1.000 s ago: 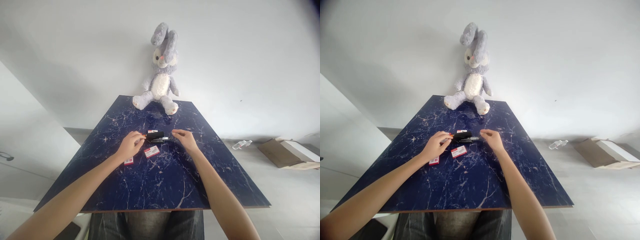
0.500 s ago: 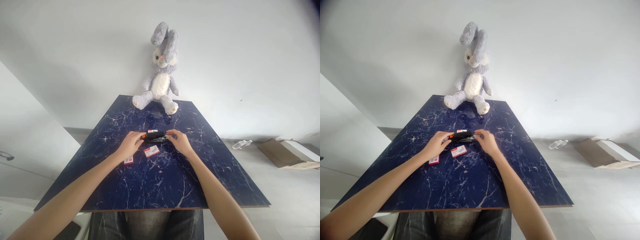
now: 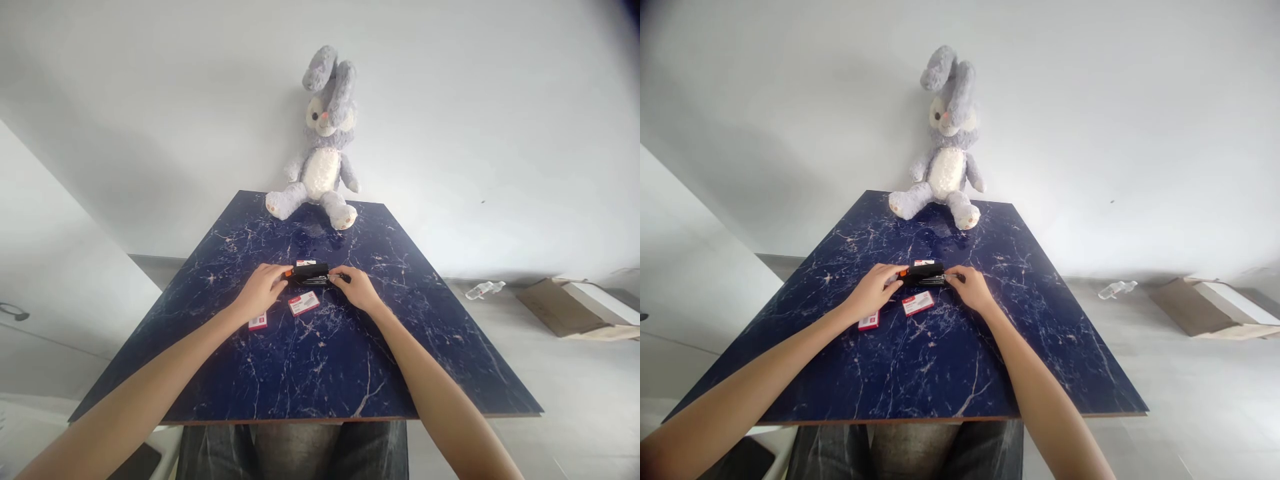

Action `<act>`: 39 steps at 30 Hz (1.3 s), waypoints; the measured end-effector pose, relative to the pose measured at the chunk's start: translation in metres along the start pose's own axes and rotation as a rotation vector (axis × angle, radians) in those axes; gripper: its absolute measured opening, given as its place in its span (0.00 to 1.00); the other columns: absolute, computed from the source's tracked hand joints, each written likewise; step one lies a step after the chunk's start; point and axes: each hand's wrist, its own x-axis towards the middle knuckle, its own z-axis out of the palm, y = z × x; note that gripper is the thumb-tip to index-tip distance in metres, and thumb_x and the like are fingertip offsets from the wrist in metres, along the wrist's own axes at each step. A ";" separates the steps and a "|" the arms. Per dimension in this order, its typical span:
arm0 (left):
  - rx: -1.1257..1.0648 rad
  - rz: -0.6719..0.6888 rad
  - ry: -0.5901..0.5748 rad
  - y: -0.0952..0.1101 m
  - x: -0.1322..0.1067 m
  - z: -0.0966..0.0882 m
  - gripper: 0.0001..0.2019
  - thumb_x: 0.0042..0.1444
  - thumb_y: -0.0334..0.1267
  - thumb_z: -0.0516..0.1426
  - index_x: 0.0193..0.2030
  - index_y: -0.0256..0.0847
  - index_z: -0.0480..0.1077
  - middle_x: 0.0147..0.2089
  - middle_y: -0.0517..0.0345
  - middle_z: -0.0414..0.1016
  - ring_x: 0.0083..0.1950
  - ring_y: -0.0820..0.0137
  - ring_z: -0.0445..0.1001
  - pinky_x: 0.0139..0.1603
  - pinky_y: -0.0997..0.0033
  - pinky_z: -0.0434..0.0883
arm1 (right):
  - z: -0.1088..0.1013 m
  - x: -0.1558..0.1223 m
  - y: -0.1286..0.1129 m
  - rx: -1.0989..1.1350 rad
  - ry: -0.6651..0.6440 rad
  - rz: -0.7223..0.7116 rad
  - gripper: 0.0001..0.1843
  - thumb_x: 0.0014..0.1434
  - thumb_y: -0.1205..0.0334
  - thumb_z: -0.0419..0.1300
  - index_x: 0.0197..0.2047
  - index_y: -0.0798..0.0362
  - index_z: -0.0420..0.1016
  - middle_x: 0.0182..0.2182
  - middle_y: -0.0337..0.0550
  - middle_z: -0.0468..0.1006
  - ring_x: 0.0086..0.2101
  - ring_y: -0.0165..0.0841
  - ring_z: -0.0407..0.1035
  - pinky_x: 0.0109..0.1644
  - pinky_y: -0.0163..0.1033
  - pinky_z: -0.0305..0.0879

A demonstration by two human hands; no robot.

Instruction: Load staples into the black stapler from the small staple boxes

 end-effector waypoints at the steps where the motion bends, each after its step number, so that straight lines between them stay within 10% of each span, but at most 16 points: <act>1: 0.002 0.000 -0.001 0.000 0.000 0.000 0.19 0.66 0.39 0.53 0.63 0.48 0.67 0.55 0.51 0.76 0.58 0.58 0.68 0.54 0.56 0.69 | 0.001 0.000 0.000 -0.002 -0.003 0.001 0.10 0.63 0.57 0.59 0.44 0.45 0.81 0.44 0.38 0.82 0.44 0.38 0.75 0.52 0.43 0.66; 14: -0.018 -0.012 0.006 0.002 0.001 0.000 0.20 0.64 0.39 0.55 0.63 0.48 0.68 0.53 0.51 0.76 0.58 0.57 0.69 0.54 0.56 0.70 | -0.012 -0.010 -0.017 -0.350 0.103 0.169 0.19 0.61 0.64 0.54 0.55 0.49 0.73 0.40 0.46 0.82 0.43 0.44 0.75 0.50 0.47 0.67; 23: -0.063 -0.075 0.011 0.005 0.002 -0.001 0.22 0.62 0.37 0.57 0.64 0.51 0.67 0.51 0.51 0.74 0.50 0.60 0.73 0.50 0.59 0.71 | 0.029 -0.027 -0.046 -0.216 0.001 0.022 0.52 0.53 0.63 0.58 0.75 0.55 0.35 0.53 0.54 0.75 0.53 0.46 0.68 0.58 0.51 0.65; 39: -0.012 0.023 0.062 0.002 0.003 -0.009 0.13 0.60 0.41 0.59 0.50 0.45 0.76 0.51 0.52 0.79 0.55 0.58 0.72 0.55 0.55 0.69 | 0.034 -0.018 -0.026 -0.117 -0.027 -0.042 0.44 0.61 0.60 0.54 0.75 0.52 0.38 0.59 0.52 0.71 0.60 0.45 0.62 0.64 0.56 0.58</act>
